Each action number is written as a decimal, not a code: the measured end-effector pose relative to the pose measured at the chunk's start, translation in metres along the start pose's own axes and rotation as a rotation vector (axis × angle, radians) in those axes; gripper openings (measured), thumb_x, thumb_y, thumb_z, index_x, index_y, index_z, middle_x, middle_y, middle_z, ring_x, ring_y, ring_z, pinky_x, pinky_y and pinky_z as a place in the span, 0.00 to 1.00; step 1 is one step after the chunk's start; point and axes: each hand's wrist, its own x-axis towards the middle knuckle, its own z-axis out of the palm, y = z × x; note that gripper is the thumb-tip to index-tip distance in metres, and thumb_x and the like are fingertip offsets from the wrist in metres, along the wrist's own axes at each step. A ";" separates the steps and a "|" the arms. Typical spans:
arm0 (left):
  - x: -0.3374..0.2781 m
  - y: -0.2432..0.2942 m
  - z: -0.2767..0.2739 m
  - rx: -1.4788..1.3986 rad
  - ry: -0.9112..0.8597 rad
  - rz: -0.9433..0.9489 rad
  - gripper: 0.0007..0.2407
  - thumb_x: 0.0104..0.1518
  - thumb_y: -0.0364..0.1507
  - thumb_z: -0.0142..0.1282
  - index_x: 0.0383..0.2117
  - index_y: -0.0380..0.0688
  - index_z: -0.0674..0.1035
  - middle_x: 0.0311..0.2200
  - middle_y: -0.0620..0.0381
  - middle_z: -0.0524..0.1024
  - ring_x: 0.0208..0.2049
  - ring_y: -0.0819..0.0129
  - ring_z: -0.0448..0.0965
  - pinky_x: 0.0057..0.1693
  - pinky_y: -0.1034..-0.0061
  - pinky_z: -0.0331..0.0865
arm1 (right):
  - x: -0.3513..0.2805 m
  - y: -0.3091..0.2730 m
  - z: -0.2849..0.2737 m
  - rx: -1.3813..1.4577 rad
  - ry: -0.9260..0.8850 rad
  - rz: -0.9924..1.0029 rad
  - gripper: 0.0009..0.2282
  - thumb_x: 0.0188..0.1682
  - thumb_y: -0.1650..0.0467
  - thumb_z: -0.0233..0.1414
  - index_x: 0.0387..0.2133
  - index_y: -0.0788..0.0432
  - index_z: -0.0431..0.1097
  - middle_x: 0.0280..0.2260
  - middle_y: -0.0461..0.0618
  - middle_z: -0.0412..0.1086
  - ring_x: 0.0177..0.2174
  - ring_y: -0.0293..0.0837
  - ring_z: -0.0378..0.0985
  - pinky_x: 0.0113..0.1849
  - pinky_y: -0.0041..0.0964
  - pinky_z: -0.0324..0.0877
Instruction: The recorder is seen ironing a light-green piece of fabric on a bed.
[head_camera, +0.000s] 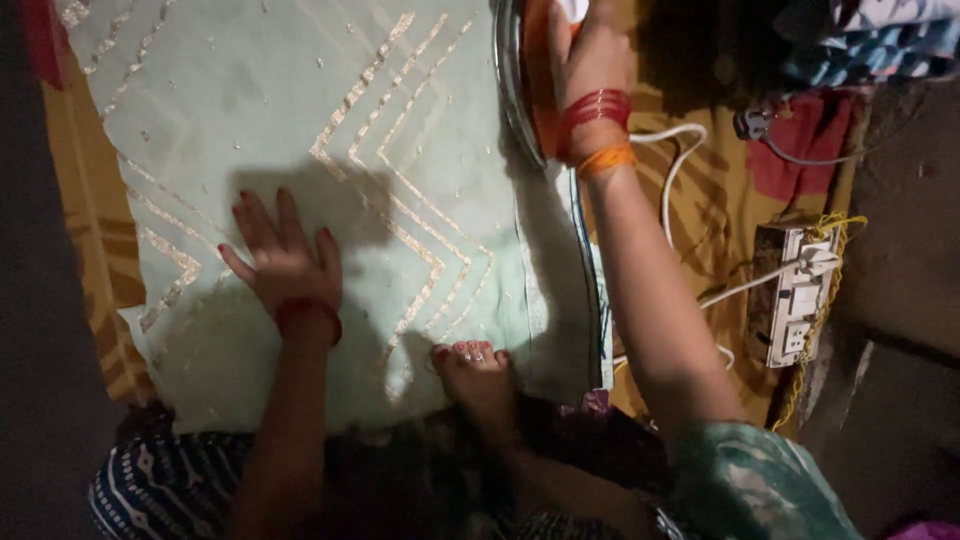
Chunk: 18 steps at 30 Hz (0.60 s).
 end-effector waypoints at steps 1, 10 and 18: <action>0.000 -0.001 0.000 0.016 0.011 0.018 0.28 0.68 0.42 0.40 0.74 0.48 0.59 0.76 0.41 0.45 0.77 0.49 0.44 0.74 0.37 0.35 | 0.010 0.001 0.003 0.044 0.003 0.018 0.21 0.56 0.56 0.52 0.29 0.65 0.74 0.26 0.69 0.74 0.28 0.69 0.78 0.30 0.58 0.73; 0.001 -0.008 0.010 0.064 -0.010 0.016 0.29 0.67 0.44 0.37 0.75 0.53 0.53 0.75 0.44 0.41 0.76 0.52 0.41 0.72 0.38 0.35 | 0.085 0.063 0.083 0.057 -0.062 -0.004 0.13 0.50 0.61 0.55 0.29 0.61 0.74 0.30 0.67 0.74 0.30 0.65 0.78 0.31 0.57 0.70; 0.008 -0.018 0.034 0.288 -0.054 -0.004 0.29 0.66 0.49 0.23 0.74 0.59 0.47 0.75 0.52 0.36 0.75 0.58 0.36 0.72 0.42 0.34 | -0.008 0.010 -0.008 0.246 0.157 -0.370 0.16 0.60 0.61 0.54 0.45 0.65 0.69 0.35 0.71 0.74 0.34 0.71 0.76 0.35 0.58 0.71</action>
